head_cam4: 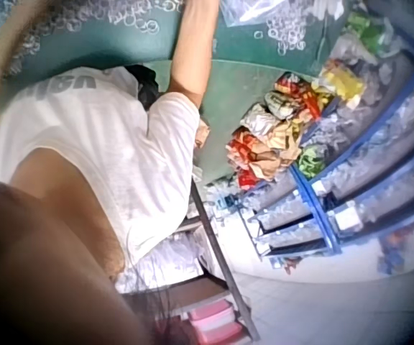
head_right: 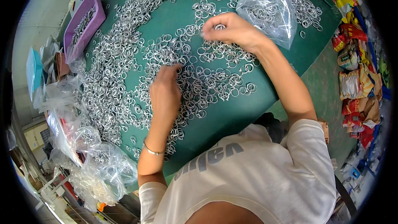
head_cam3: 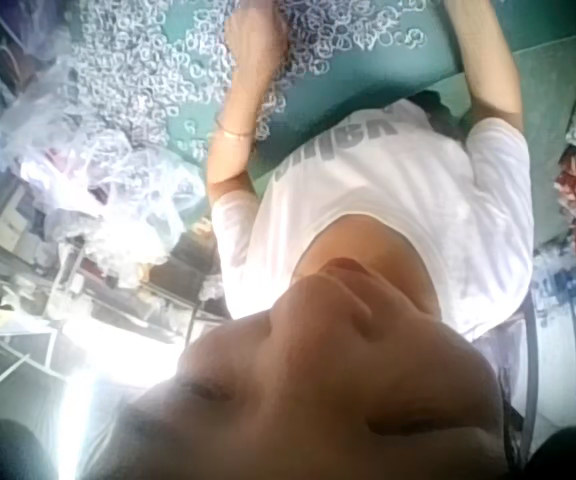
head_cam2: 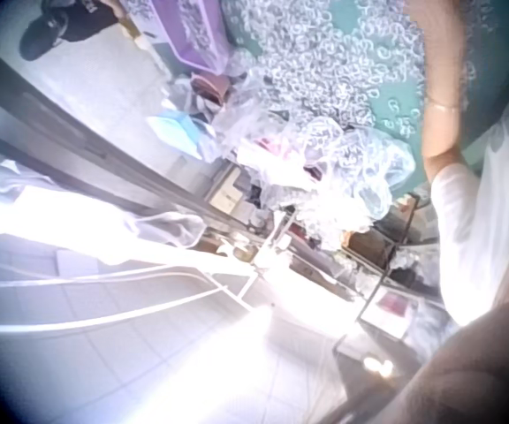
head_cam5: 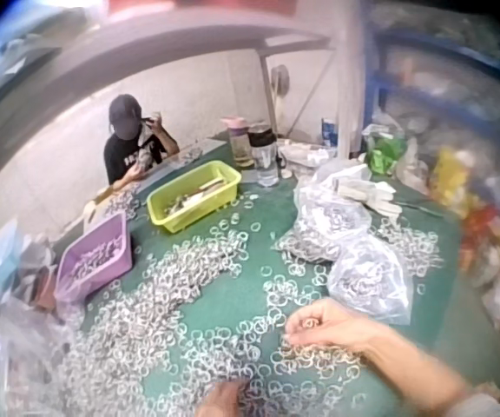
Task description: The person sorts small metal rings on a green tabletop by hand, picking them up from a large pile and moving them into a clear plastic bag or other piles.
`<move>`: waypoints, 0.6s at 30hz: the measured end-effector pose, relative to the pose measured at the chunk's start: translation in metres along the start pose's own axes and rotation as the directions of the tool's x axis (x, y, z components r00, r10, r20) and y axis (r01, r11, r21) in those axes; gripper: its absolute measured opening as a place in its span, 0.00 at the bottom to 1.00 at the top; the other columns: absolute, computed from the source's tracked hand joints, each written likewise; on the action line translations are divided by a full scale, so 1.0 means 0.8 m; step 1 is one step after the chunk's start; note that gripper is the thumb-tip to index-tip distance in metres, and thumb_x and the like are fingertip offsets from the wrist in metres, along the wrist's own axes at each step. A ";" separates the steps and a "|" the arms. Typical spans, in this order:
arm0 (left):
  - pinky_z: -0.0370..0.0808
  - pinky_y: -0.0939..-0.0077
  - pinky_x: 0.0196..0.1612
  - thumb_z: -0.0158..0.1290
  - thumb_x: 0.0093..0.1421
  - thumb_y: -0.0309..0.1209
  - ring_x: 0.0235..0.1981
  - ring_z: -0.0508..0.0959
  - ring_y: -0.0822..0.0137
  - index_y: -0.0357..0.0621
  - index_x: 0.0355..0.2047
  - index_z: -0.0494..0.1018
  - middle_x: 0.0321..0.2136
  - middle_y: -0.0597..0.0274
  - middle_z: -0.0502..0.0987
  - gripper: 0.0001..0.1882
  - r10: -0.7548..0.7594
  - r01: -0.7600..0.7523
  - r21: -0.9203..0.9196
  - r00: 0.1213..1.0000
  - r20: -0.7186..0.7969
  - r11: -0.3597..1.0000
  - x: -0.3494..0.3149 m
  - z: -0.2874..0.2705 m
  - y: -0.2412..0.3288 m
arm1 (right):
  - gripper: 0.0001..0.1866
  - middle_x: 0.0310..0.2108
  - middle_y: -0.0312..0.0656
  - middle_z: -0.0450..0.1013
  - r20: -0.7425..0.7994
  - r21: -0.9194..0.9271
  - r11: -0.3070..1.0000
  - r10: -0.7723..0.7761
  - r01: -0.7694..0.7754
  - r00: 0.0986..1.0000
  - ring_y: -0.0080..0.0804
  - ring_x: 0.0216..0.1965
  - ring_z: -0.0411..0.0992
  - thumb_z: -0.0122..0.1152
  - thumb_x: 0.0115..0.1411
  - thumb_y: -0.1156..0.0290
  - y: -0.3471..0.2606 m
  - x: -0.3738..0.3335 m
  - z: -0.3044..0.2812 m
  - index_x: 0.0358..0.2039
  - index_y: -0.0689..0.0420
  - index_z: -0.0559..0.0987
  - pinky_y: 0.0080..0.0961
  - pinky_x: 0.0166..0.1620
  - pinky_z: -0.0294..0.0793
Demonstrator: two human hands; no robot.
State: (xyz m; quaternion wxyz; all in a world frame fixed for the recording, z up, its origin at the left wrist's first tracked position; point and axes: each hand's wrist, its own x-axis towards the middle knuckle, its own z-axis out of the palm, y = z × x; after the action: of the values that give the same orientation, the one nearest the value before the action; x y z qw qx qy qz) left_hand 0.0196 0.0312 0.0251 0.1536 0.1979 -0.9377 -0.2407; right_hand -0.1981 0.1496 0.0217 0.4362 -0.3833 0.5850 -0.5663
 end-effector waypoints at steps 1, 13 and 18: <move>0.71 0.62 0.24 0.50 0.53 0.22 0.23 0.75 0.54 0.42 0.38 0.74 0.30 0.54 0.74 0.11 0.000 0.000 0.003 1.000 -0.008 1.000 0.012 0.003 -0.006 | 0.07 0.28 0.36 0.68 0.026 0.329 0.944 0.035 -0.041 0.999 0.19 0.25 0.62 0.55 0.56 0.69 0.003 -0.004 -0.008 0.30 0.60 0.75 0.15 0.21 0.63; 0.72 0.66 0.22 0.53 0.53 0.28 0.21 0.76 0.57 0.43 0.36 0.74 0.26 0.58 0.70 0.09 0.144 -0.190 0.197 0.964 0.226 0.962 -0.013 0.027 0.001 | 0.08 0.13 0.30 0.58 -0.082 0.506 0.843 0.257 -0.182 0.963 0.15 0.12 0.53 0.47 0.64 0.69 0.001 -0.017 0.018 0.31 0.58 0.72 0.13 0.13 0.53; 0.72 0.68 0.22 0.51 0.47 0.20 0.23 0.75 0.60 0.41 0.40 0.73 0.26 0.58 0.68 0.17 0.190 -0.213 0.055 0.941 0.280 0.975 -0.052 0.005 0.020 | 0.08 0.16 0.38 0.69 -0.013 -0.539 0.811 -0.278 0.228 0.961 0.24 0.16 0.63 0.58 0.57 0.69 0.031 -0.024 0.049 0.36 0.57 0.78 0.26 0.22 0.63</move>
State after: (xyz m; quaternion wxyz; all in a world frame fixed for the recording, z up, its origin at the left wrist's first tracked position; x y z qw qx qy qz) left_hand 0.0494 0.0639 0.0218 0.0382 0.0720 -0.9745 -0.2089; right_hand -0.1535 0.1561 -0.0003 0.2064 -0.5373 0.6818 -0.4514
